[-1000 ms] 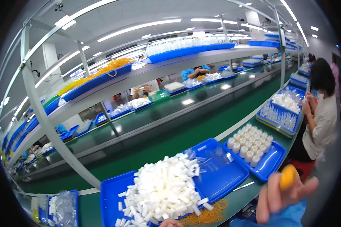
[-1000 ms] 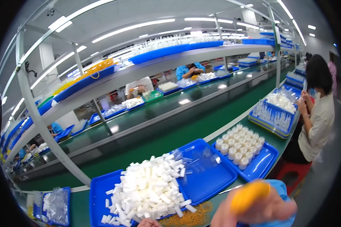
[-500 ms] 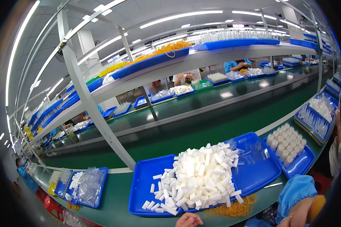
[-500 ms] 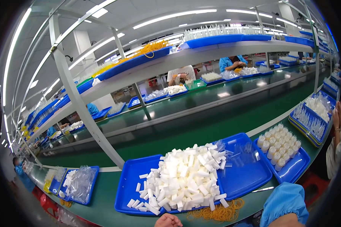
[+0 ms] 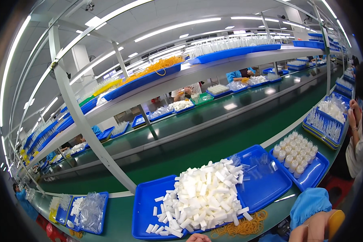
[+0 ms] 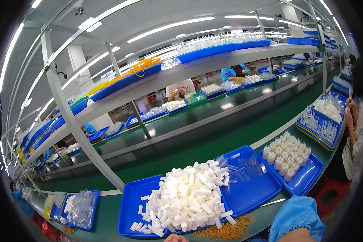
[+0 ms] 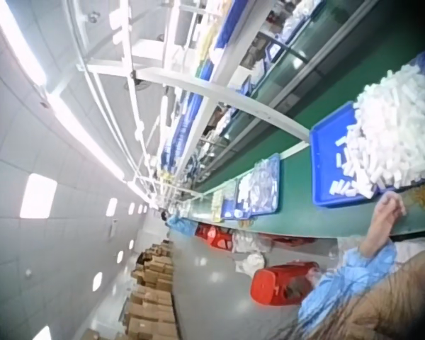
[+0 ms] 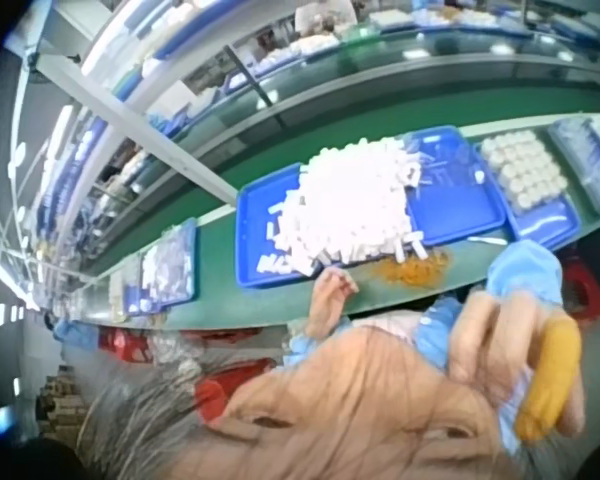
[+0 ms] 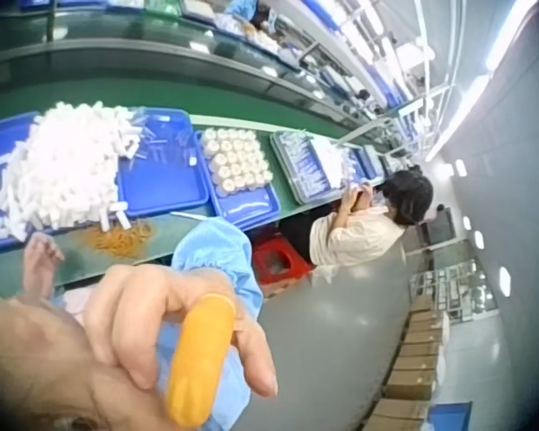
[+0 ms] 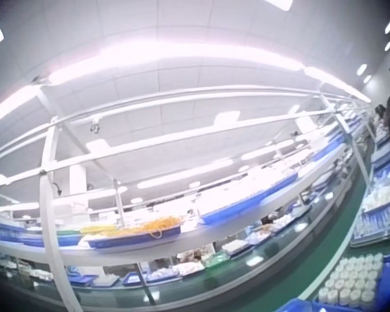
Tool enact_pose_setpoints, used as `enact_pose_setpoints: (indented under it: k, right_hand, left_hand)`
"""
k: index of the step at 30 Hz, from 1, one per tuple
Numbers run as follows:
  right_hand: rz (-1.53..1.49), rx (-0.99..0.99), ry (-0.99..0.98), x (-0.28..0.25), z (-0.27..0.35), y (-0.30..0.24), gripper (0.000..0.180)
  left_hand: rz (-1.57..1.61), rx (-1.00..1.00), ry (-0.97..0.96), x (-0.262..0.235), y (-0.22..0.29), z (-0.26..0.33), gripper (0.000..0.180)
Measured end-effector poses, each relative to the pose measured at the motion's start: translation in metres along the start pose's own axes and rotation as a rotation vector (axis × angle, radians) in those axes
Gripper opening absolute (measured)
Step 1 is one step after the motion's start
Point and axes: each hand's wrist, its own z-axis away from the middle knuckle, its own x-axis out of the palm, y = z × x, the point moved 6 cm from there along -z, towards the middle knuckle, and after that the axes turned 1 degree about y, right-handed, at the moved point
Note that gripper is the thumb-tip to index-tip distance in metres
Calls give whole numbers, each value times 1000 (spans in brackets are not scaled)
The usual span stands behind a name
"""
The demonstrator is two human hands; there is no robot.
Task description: The person assembles cotton swabs by inserting white cotton tips into clear plastic sticks. They use a yellow tool to push the cotton into the sticks and then secure the bundle with a rubber band. The finished swabs are placed into a blue tray.
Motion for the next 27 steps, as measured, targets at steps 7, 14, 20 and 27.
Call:
enact_pose_setpoints:
  k: [7,14,20,27]
  right_hand:
    - [-166,95,79,-5,7,-6,23]
    - [449,-160,110,-44,-40,-36,30]
    - [1957,-529,102,-178,-194,-33,37]
    - [2679,-504,86,-285,-268,-22,42]
  left_hand:
    - [1,9,-52,4,0,-1,12]
    - [-17,-1,-100,26,3,-10,12]
    - [-132,151,63,5,34,11,15]
    - [-90,236,130,-1,30,26,14]
